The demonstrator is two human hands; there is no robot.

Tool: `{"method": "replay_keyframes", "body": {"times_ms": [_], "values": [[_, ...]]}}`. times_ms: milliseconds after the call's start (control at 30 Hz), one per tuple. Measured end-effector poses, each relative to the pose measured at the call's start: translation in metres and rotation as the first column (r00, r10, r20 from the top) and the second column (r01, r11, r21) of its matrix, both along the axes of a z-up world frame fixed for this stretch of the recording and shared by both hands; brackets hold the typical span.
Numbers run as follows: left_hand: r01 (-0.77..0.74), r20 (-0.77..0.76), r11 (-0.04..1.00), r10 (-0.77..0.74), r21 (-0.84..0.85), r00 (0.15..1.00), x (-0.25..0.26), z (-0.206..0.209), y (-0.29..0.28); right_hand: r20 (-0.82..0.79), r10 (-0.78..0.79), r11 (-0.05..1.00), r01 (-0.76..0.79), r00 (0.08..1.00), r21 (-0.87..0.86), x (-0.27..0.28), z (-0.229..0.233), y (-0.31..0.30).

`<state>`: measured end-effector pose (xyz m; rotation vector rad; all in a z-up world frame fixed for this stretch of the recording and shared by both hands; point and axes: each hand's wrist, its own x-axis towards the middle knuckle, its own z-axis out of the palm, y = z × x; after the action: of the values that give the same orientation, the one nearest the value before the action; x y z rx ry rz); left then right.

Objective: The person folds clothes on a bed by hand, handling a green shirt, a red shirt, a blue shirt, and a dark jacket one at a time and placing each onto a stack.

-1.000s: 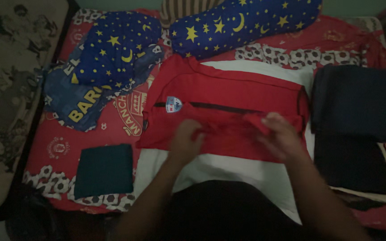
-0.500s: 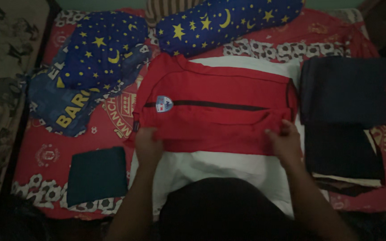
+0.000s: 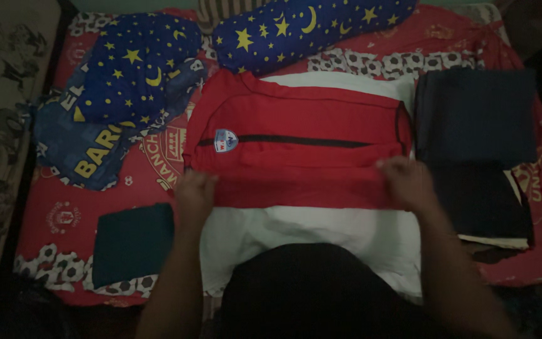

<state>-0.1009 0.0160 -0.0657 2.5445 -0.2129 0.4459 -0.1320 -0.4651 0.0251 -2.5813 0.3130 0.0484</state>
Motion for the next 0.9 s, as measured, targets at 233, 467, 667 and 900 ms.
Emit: {"method": "replay_keyframes", "body": {"times_ms": [233, 467, 667, 900], "values": [[0.021, 0.075, 0.999, -0.018, -0.038, 0.997, -0.003, 0.014, -0.01, 0.133, -0.418, 0.843, 0.329, 0.899, 0.425, 0.008, -0.032, -0.024], [0.093, -0.109, 0.992, -0.084, 0.082, 0.99, -0.02, 0.012, -0.037, 0.113, 0.054, 0.999, -0.053, 0.992, -0.006, -0.033, -0.047, -0.002], [0.332, -0.173, 0.932, -0.306, 0.143, 0.936, -0.028, 0.017, -0.058, 0.087, -0.118, 0.981, 0.103, 0.989, 0.165, -0.021, -0.042, 0.026], [0.426, -0.257, 0.883, -0.373, 0.198, 0.892, -0.028, 0.016, -0.07, -0.16, -0.03, 0.992, 0.049, 0.987, 0.114, 0.019, -0.034, -0.005]]}}
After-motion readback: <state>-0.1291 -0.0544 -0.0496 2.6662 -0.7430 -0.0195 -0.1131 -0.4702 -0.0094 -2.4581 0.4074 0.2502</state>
